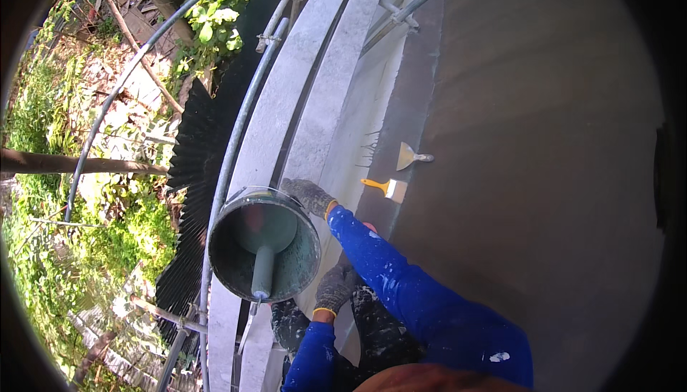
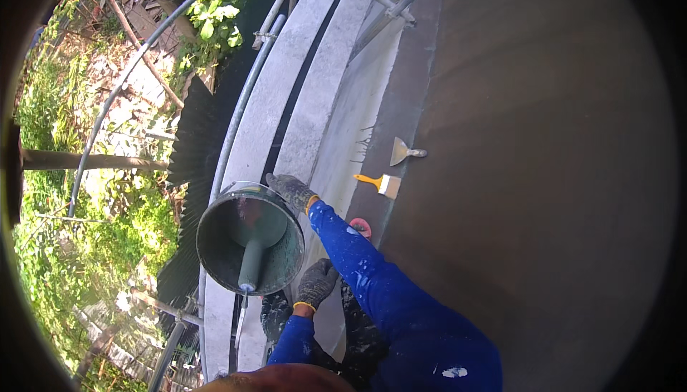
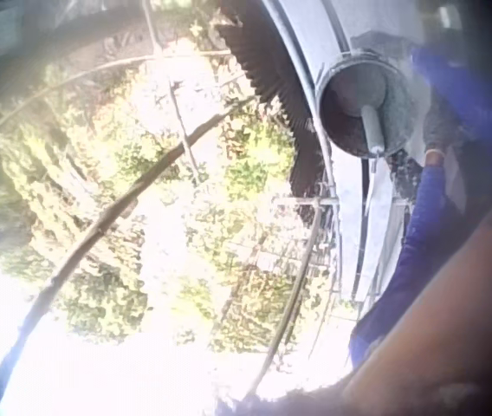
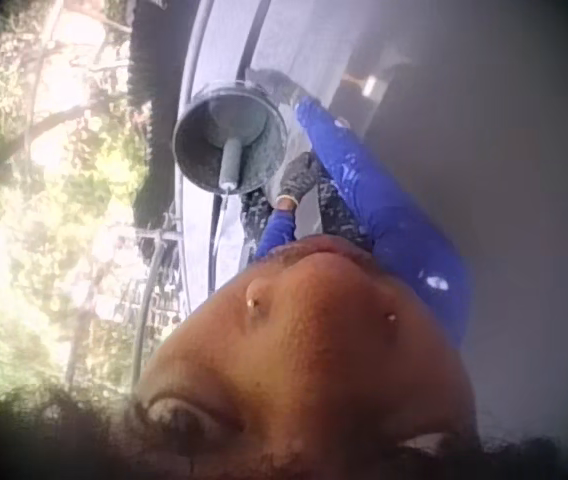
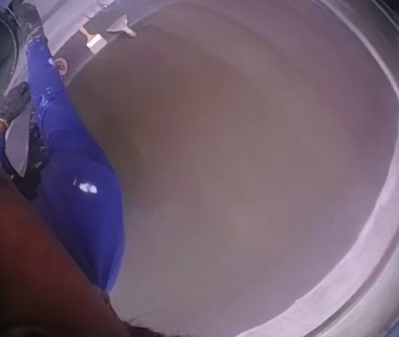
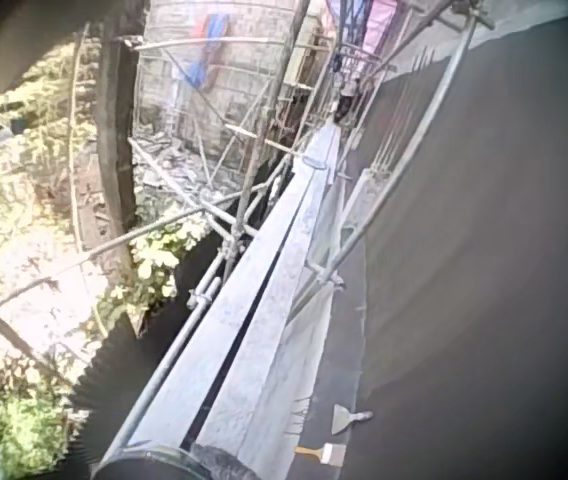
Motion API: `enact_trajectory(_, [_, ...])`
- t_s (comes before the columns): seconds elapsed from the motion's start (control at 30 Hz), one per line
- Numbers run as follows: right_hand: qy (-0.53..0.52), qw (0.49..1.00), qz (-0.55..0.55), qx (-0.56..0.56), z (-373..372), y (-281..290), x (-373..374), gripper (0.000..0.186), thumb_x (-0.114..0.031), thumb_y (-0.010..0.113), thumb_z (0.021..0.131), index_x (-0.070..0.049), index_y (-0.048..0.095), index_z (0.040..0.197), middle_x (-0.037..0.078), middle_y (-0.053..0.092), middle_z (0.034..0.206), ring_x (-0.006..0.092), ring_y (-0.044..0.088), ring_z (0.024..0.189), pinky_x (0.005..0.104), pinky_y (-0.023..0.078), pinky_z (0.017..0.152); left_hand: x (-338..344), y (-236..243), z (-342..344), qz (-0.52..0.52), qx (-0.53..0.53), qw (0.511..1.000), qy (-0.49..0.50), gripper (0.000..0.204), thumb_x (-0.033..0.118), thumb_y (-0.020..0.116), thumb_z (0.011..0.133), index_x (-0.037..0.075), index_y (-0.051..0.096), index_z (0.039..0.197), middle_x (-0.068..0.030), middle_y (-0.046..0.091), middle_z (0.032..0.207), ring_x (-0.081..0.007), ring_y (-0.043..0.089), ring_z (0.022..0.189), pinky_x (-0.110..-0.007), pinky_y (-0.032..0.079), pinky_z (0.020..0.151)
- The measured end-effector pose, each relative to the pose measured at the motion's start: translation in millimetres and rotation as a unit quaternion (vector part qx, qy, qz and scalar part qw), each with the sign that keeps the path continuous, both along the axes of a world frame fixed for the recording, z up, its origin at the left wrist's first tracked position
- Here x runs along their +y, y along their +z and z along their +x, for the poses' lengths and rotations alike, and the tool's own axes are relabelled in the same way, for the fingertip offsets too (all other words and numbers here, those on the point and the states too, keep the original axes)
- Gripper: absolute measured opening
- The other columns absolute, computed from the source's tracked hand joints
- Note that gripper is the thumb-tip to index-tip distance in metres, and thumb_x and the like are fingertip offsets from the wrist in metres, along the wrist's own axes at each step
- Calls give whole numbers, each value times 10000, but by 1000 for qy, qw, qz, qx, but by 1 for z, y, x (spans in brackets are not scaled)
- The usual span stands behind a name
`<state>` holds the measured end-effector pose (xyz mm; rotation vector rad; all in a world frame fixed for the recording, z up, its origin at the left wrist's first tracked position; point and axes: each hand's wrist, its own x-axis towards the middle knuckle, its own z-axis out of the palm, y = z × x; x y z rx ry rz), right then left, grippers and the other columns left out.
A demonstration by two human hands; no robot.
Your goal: The person applies plaster to a curved ceiling using a trowel and brush while standing on scaffolding. They smooth the surface, then use a roller to apply a liquid coating to the same area.
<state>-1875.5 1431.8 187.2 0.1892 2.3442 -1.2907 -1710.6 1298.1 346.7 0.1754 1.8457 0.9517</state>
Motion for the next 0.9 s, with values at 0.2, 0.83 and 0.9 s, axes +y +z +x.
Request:
enact_trajectory(0.2, [-38,998,-49,-21,-70,121,-46,513,-475,490,981,-15,688,1094,198,680,1108,356,620,1095,437,453,980,-15,-14,-2,-17,5,1000,16,464,442,503,950,44,649,1139,-258,665,1106,-426,627,1065,-499,474,942])
enact_trajectory(0.83, [76,988,112,80,-19,236,-115,441,-266,769,808,-53,639,1171,150,690,1023,321,670,944,436,523,871,-302,34,21,-285,211,900,253,763,299,749,753,59,445,1410,-233,508,1362,-414,476,1258,-473,381,1066])
enact_trajectory(0.9, [83,974,96,188,-9,237,-121,430,-273,759,817,-51,643,1166,159,697,1015,317,679,925,426,531,865,-317,10,36,-253,100,957,102,873,409,786,699,110,430,1438,-217,485,1401,-404,458,1301,-490,351,1104])
